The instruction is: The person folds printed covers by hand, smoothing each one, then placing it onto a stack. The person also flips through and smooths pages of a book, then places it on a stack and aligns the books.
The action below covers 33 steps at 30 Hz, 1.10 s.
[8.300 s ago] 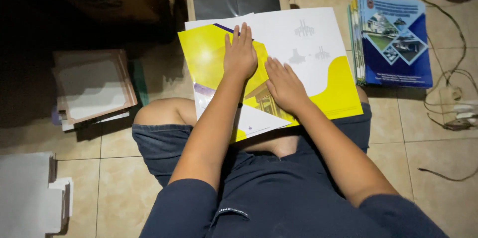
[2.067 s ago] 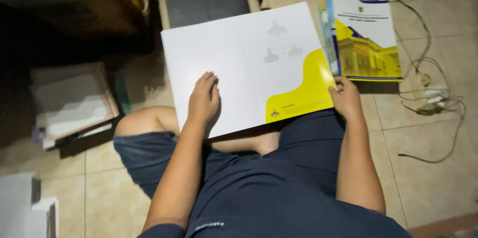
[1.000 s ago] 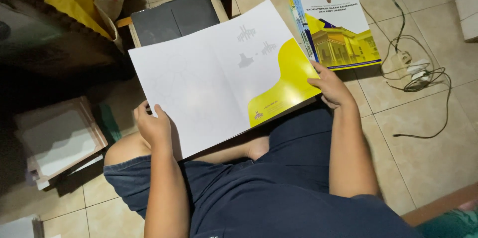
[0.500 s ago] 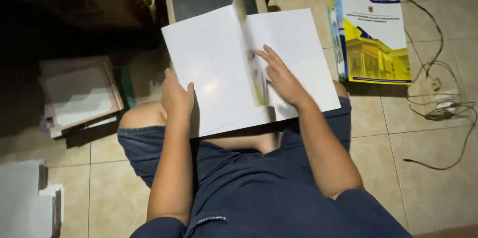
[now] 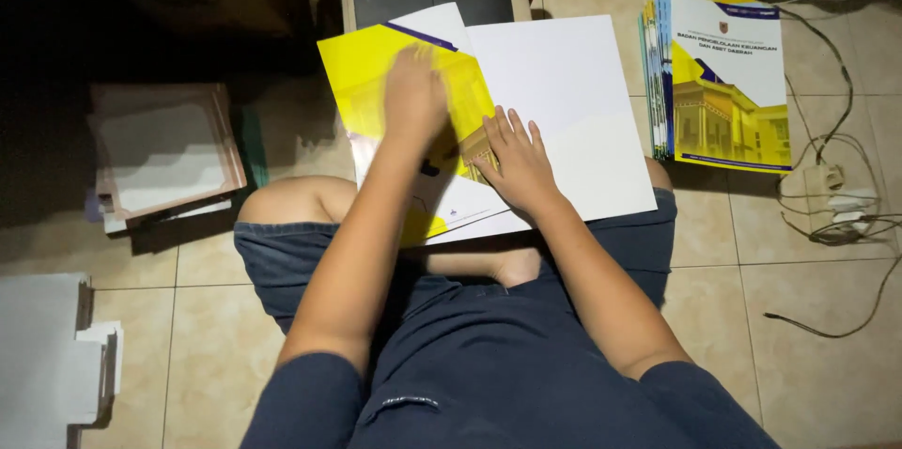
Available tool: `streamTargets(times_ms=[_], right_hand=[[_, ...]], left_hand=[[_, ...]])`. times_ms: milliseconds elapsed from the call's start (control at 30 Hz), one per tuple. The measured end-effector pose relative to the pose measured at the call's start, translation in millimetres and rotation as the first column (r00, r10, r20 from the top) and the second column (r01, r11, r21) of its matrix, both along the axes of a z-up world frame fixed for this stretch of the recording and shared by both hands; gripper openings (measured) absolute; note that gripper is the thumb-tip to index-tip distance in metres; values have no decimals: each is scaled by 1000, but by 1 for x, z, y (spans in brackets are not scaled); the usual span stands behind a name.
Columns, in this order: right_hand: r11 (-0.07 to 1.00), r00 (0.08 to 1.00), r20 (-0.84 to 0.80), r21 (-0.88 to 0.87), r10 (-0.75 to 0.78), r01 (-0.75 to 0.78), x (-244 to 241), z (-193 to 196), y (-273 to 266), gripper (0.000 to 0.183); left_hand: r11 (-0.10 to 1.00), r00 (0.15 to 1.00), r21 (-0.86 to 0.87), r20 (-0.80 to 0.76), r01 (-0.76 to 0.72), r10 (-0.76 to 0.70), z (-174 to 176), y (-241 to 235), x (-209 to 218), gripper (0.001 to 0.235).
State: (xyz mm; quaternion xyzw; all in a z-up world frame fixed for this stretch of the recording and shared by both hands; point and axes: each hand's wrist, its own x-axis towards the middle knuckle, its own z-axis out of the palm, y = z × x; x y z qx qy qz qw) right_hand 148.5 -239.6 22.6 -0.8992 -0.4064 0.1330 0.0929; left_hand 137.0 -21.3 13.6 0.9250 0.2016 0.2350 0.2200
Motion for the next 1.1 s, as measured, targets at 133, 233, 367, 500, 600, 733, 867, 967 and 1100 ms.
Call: streamTargets(times_ms=[133, 233, 367, 500, 600, 733, 867, 967, 1100], right_hand=[[999, 1000, 24, -48, 18, -17, -1, 0, 0, 72], [997, 999, 6, -65, 33, -32, 10, 0, 10, 72], [994, 997, 41, -94, 68, -64, 39, -1, 40, 66], [994, 992, 99, -88, 77, -68, 65, -11, 66, 64], [995, 995, 57, -73, 76, -72, 48, -13, 46, 65], [992, 997, 42, -105, 72, -67, 5, -8, 4, 64], [990, 994, 50, -106, 96, -91, 18, -16, 7, 64], [989, 986, 105, -87, 132, -123, 65, -26, 52, 63], [992, 963, 242, -5, 120, -123, 128, -30, 123, 62]], left_hand=[[988, 911, 39, -392, 152, -125, 11, -26, 12, 54], [986, 859, 60, -502, 155, -105, 21, -28, 7, 59], [985, 826, 40, -551, 167, -118, 24, -29, 7, 58], [986, 819, 27, -560, 165, -122, 23, -26, 11, 58], [989, 822, 37, -561, 140, -95, 22, -26, 11, 58], [994, 822, 2, -563, 108, -89, 20, -27, 8, 61], [991, 837, 22, -538, 135, -102, 5, -27, 10, 60], [990, 837, 23, -537, 141, -107, 0, -20, 16, 61], [987, 868, 81, -489, 137, -81, -25, -17, 30, 62]])
